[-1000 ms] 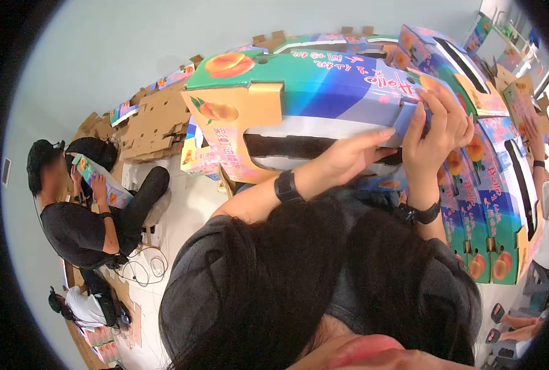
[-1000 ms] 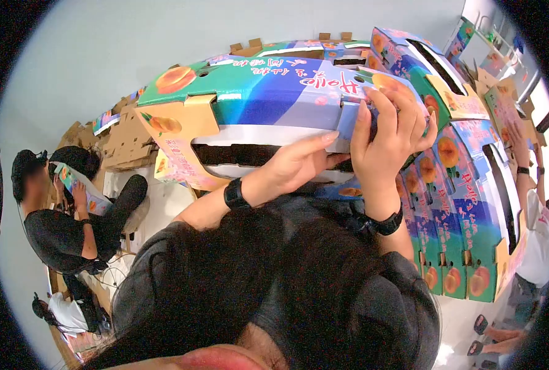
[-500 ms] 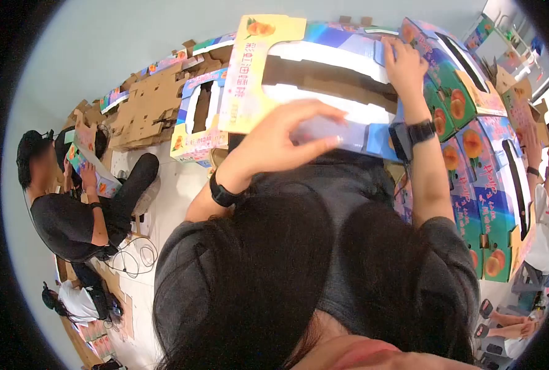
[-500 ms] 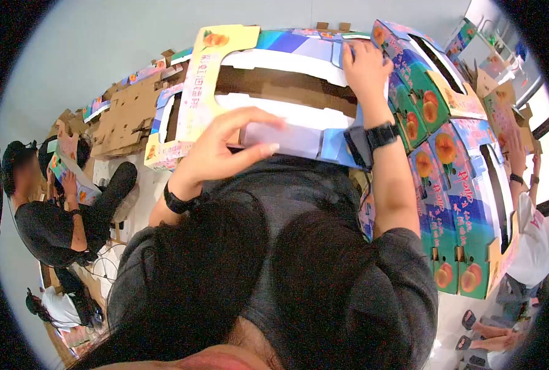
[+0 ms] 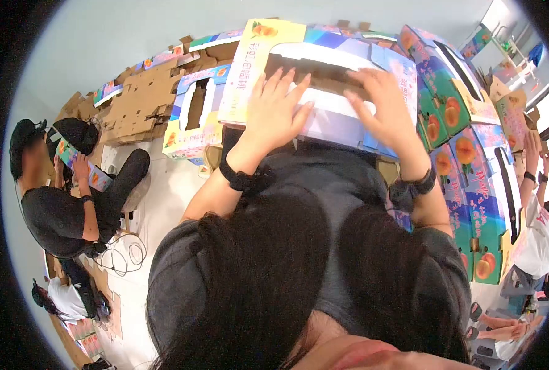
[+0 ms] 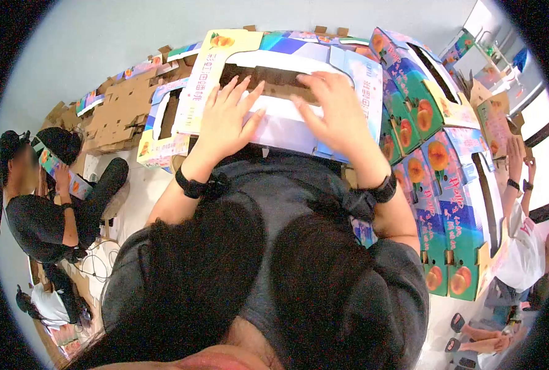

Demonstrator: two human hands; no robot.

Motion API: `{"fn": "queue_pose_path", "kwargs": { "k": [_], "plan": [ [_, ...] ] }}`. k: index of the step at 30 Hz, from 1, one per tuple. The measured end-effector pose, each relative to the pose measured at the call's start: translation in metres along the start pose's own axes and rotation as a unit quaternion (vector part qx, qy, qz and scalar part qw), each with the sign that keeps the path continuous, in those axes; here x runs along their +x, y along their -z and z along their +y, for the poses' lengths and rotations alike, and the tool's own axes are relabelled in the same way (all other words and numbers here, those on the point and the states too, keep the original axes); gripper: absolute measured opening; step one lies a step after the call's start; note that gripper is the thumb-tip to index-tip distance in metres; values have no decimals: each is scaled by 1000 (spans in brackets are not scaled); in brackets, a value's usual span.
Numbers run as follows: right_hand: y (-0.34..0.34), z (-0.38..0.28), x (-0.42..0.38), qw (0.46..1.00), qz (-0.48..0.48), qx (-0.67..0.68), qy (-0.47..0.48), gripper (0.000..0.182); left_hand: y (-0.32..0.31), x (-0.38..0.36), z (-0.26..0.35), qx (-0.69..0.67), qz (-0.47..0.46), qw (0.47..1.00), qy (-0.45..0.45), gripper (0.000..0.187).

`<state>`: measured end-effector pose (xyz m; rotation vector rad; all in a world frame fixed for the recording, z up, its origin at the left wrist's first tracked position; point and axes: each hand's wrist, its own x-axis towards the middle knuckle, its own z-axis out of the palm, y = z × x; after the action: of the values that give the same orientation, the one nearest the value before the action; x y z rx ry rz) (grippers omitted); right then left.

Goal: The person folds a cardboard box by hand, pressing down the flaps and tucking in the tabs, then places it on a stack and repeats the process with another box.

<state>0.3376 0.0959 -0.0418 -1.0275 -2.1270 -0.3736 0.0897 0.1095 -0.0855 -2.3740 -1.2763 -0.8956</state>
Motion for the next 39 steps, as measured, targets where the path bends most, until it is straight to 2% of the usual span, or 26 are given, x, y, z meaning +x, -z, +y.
{"fn": "queue_pose_path", "kwargs": {
  "k": [1, 4, 5, 6, 8, 13, 15, 16, 18, 21, 24, 25, 26, 28, 29, 30, 31, 34, 35, 36, 37, 38, 39],
  "plan": [
    [-1, -9, -5, 999, -11, 30, 2, 48, -1, -1, -1, 2, -1, 1000, 1, 54],
    [-38, -1, -32, 996, -58, -54, -36, 53, -4, -1, -2, 11, -6, 1000, 3, 55],
    [-42, -2, -35, 995, -62, -53, -65, 53, -5, -2, 1, 18, -11, 1000, 7, 56],
    [-41, -6, -32, 997, -55, -38, -48, 53, -5, -3, 3, 25, -16, 999, 12, 57],
    [-34, -13, -28, 999, -38, -8, -20, 51, -1, -6, 0, -32, 21, 999, 6, 61],
    [-29, -16, -40, 996, -36, -3, -81, 43, 37, -23, -10, -84, 180, 979, 42, 73],
    [-31, -15, -40, 995, -19, 11, -97, 40, 51, -33, -31, -32, 234, 968, 84, 69],
    [-32, -13, -40, 994, -10, 19, -105, 38, 55, -41, -45, -58, 248, 962, 102, 64],
    [-31, -13, -38, 990, 1, 40, -138, 36, 59, -52, -74, -112, 279, 945, 132, 57],
    [-19, -19, -29, 978, 22, 70, -197, 36, 71, -57, -92, -312, 380, 849, 193, 56],
    [-11, -23, -14, 971, 85, 111, -194, 35, 81, -61, -94, -238, 423, 847, 219, 62],
    [-8, -26, -5, 969, 92, 126, -191, 32, 78, -60, -91, -341, 475, 783, 211, 68],
    [-7, -28, 3, 956, 104, 181, -208, 31, 73, -58, -87, -338, 481, 787, 187, 71],
    [-13, -42, 19, 885, 135, 358, -264, 28, 66, -46, -71, -332, 493, 793, 134, 77],
    [-22, -44, 25, 875, 149, 382, -258, 28, 67, -42, -56, -372, 442, 810, 96, 84],
    [-33, -46, 28, 864, 162, 405, -251, 27, 62, -44, -43, -436, 376, 808, 124, 104],
    [-43, -49, 30, 856, 167, 417, -256, 26, 53, -46, -40, -384, 300, 863, 136, 122],
    [-77, -60, 28, 818, 187, 484, -247, 21, 35, -41, -17, -333, 111, 933, 85, 151],
    [-88, -64, 25, 805, 180, 500, -263, 21, 25, -38, -7, -380, 141, 909, 96, 157],
    [-94, -68, 22, 791, 172, 517, -279, 20, 21, -36, -3, -430, 127, 883, 140, 161],
    [-97, -69, 19, 813, 153, 499, -256, 20, 18, -38, -9, -386, 121, 900, 161, 159],
    [-96, -70, 14, 814, 113, 495, -282, 21, 16, -41, -15, -341, 113, 915, 183, 156],
    [-89, -74, 13, 815, 71, 488, -305, 22, 14, -42, -17, -363, 96, 908, 184, 146]
  ]
}}
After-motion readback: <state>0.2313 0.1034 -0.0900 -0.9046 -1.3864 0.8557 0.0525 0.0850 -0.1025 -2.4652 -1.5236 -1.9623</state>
